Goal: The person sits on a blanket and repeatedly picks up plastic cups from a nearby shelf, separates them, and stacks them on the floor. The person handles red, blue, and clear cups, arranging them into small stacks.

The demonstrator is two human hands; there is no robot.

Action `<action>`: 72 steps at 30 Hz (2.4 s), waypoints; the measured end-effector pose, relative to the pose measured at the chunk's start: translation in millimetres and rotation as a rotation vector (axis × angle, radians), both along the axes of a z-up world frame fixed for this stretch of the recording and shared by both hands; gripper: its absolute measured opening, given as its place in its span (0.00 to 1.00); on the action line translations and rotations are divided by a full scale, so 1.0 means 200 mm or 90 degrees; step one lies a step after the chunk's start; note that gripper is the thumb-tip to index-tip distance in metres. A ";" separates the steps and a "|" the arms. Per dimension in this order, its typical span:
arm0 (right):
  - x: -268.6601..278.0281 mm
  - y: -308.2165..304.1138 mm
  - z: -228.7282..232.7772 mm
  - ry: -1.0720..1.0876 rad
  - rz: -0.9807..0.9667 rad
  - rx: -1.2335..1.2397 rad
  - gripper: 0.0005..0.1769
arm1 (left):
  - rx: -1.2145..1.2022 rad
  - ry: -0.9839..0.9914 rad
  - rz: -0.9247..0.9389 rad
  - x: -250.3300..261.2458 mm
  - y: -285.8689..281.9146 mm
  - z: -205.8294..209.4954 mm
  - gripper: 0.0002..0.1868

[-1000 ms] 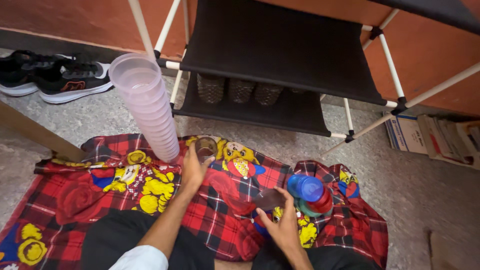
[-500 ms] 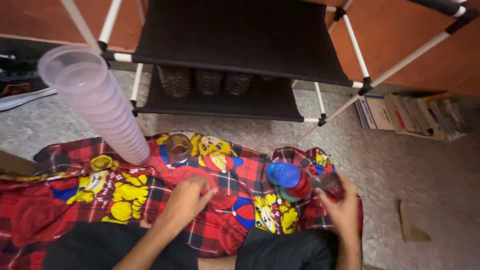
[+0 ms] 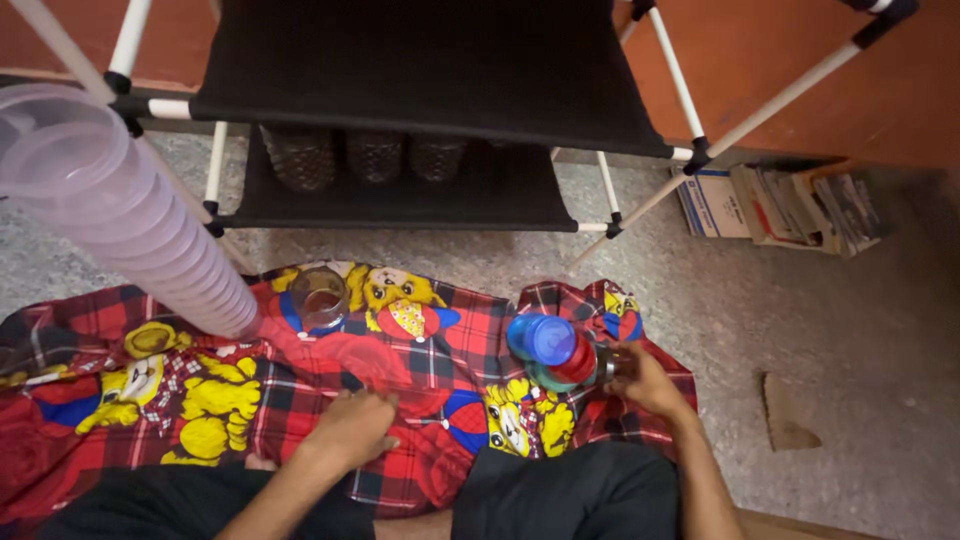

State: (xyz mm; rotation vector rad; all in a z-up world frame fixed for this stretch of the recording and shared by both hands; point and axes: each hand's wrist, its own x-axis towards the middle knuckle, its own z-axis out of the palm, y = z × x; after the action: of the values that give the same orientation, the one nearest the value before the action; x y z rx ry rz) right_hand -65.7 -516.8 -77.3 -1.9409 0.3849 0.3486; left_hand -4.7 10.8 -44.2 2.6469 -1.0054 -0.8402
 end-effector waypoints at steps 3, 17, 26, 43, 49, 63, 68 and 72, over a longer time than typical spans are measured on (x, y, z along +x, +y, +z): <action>0.01 0.02 -0.01 0.024 -0.002 0.000 0.42 | 0.038 0.030 -0.003 0.00 0.00 -0.01 0.34; 0.09 0.06 -0.01 -0.040 0.010 -0.111 0.45 | 0.022 0.009 -0.002 0.01 0.00 -0.02 0.35; -0.15 0.19 0.25 0.212 -0.026 -0.291 0.28 | -0.004 -0.012 0.007 0.00 0.01 -0.04 0.35; -0.01 0.97 0.49 -0.056 0.445 -0.382 0.40 | -0.005 -0.006 0.005 0.00 0.00 -0.09 0.35; 0.05 1.01 0.40 -0.151 0.559 -0.681 0.42 | -0.006 -0.005 0.003 0.01 -0.01 -0.08 0.37; 0.04 0.97 0.26 -0.199 0.443 -0.831 0.45 | -0.023 -0.009 0.015 0.00 0.01 -0.05 0.35; 0.06 1.02 0.41 -0.217 0.356 -0.852 0.49 | -0.055 -0.009 0.038 0.00 0.03 -0.03 0.33; 0.18 1.16 0.60 -0.436 0.242 -0.672 0.43 | -0.055 0.018 0.052 0.04 0.03 -0.02 0.32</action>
State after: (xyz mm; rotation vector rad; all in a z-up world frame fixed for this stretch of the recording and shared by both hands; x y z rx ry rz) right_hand -29.9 -284.3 42.8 -2.9945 -0.3497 -0.3910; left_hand 2.7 16.1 -47.3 2.5775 -0.8990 -0.7964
